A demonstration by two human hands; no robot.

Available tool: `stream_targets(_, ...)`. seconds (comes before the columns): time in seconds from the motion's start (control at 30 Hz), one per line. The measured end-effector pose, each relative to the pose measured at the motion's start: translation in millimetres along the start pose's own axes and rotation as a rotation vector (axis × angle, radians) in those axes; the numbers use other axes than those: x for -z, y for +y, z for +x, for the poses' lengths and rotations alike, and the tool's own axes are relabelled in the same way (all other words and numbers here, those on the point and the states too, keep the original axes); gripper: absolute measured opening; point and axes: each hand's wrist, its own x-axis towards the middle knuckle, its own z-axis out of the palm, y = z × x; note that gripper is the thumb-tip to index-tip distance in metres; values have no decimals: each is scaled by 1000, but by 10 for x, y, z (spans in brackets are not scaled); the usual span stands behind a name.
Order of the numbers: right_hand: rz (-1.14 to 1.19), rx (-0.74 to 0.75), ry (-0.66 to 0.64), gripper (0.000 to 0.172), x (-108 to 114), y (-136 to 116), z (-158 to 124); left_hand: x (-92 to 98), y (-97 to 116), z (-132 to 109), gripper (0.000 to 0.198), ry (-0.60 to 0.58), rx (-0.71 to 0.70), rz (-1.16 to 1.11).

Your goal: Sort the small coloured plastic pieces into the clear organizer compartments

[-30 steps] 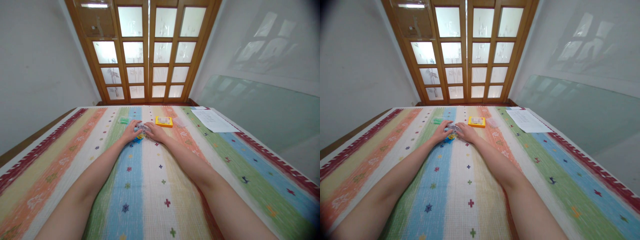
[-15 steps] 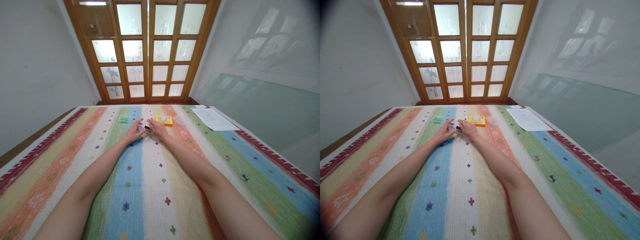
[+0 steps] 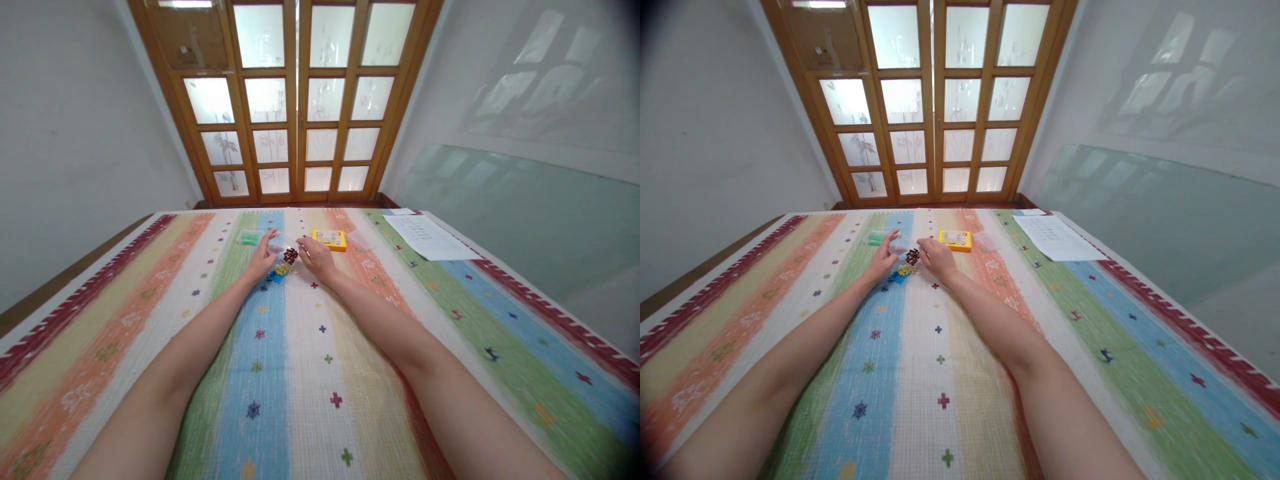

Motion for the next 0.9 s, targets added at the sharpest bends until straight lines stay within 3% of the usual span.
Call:
stream_targets(0.3,71,26,50,28,-18,26,-2,41,-213,61,85,-19,9,29)
stream_targets(0.47,120,26,37,29,-22,-1,-7,96,-339,132,75,66,77,-22)
stream_targets(0.7,229,38,-78,30,-23,-61,-15,216,-323,155,43,193,141,-47)
stream_targets(0.9,304,8,-197,34,-54,-120,-33,476,-275,143,30,145,107,-71)
